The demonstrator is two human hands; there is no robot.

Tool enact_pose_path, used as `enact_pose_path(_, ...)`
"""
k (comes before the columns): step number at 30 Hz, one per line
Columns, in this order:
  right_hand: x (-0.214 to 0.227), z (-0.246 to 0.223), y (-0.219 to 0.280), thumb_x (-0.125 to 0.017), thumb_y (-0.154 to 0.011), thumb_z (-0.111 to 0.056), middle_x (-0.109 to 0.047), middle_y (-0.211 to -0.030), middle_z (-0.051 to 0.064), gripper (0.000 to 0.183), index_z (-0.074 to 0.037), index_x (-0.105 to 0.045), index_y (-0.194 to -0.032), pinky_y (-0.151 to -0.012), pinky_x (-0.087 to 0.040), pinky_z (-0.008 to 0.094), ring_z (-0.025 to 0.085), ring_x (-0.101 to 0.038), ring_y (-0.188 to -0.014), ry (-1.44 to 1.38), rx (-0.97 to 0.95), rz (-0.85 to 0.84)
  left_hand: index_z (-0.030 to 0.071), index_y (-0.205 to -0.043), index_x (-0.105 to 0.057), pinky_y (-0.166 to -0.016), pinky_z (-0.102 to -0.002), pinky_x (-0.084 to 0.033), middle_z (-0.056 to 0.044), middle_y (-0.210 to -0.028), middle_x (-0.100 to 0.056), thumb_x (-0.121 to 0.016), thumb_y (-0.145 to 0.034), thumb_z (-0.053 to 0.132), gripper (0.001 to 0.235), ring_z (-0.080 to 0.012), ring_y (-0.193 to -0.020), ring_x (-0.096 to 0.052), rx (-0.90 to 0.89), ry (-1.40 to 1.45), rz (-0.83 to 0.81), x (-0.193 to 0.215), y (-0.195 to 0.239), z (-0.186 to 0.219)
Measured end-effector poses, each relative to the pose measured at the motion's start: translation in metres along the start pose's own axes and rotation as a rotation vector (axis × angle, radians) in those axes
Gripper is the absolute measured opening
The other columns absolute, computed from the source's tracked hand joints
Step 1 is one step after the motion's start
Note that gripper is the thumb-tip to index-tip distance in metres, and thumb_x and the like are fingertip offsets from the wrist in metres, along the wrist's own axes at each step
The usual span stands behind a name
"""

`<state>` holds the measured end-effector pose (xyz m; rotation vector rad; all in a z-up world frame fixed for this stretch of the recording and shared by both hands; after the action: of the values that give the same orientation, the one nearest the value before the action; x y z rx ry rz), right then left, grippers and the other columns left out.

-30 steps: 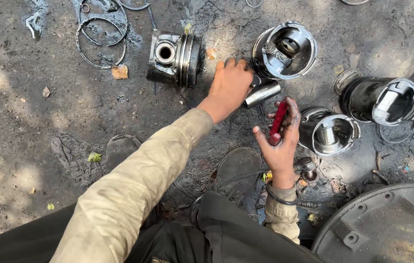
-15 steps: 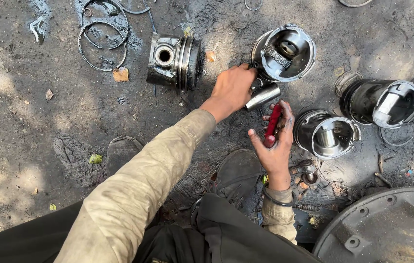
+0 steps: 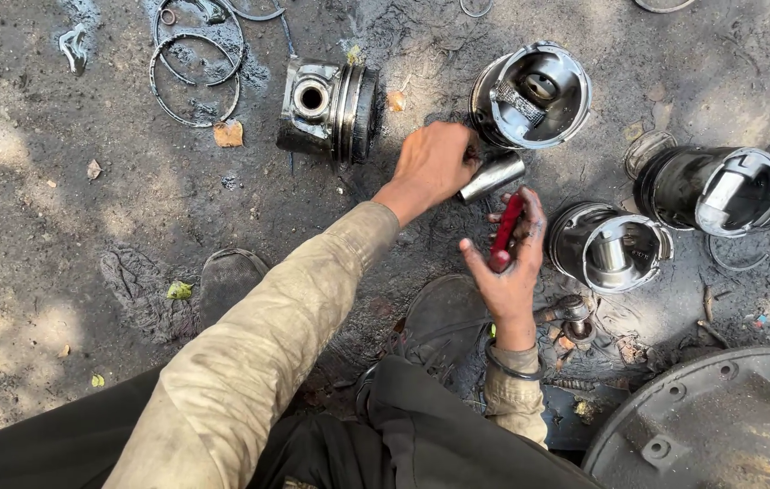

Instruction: The person handles engine pistons and connecting rods on the ground, using pliers to manipulate small components and assembling the parts.

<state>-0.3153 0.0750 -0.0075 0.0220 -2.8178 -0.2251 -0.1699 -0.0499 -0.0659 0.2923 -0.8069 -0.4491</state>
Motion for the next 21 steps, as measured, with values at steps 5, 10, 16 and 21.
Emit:
enact_pose_path(5, 0.016, -0.019, -0.006, -0.087, -0.087, -0.028, -0.051, -0.147, 0.016, 0.098, -0.010, -0.027, -0.164, -0.115, -0.053, 0.039, 0.025, -0.059, -0.127, -0.254, 0.003, 0.135, 0.012, -0.100, -0.081, -0.069, -0.039, -0.055, -0.012, -0.083, -0.078, -0.076, -0.087, 0.031, 0.024, -0.0231, -0.072, -0.073, 0.072, 0.321, 0.064, 0.019, 0.013, -0.012)
enact_pose_path(10, 0.024, -0.048, -0.031, -0.089, -0.088, -0.030, -0.050, -0.136, 0.016, 0.098, -0.011, -0.028, -0.162, -0.110, -0.050, 0.039, 0.025, -0.057, -0.119, -0.620, 0.106, 0.235, 0.005, -0.092, -0.076, -0.066, -0.031, -0.054, -0.008, -0.087, -0.078, -0.072, -0.092, 0.023, 0.019, -0.0143, -0.076, -0.070, 0.022, 1.131, 0.045, 0.013, 0.018, -0.022)
enact_pose_path(16, 0.024, -0.094, -0.044, -0.082, -0.091, -0.030, -0.050, -0.137, 0.019, 0.093, -0.014, -0.026, -0.163, -0.106, -0.051, 0.041, 0.027, -0.058, -0.113, -0.834, 0.186, 0.237, 0.010, -0.085, -0.070, -0.048, -0.027, -0.050, -0.003, -0.080, -0.074, -0.068, -0.088, 0.027, 0.018, -0.0102, -0.059, -0.065, 0.161, 1.480, -0.086, 0.006, 0.045, 0.003)
enact_pose_path(21, 0.029, -0.120, -0.043, -0.081, -0.092, -0.028, -0.049, -0.141, 0.018, 0.089, -0.021, -0.024, -0.161, -0.104, -0.054, 0.043, 0.027, -0.059, -0.116, -0.850, 0.310, 0.211, 0.013, -0.093, -0.065, -0.042, -0.024, -0.043, -0.002, -0.073, -0.069, -0.066, -0.094, 0.047, 0.035, -0.0092, -0.055, -0.064, 0.315, 1.627, -0.138, 0.009, 0.056, 0.024)
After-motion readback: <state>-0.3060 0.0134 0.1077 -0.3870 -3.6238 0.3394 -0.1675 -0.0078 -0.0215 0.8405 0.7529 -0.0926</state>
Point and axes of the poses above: each hand's wrist, its own y-axis away from the middle knuckle, its own x-axis out of the back of the hand, z = x × y, the point moved 6 cm from there along -y, towards the middle knuckle
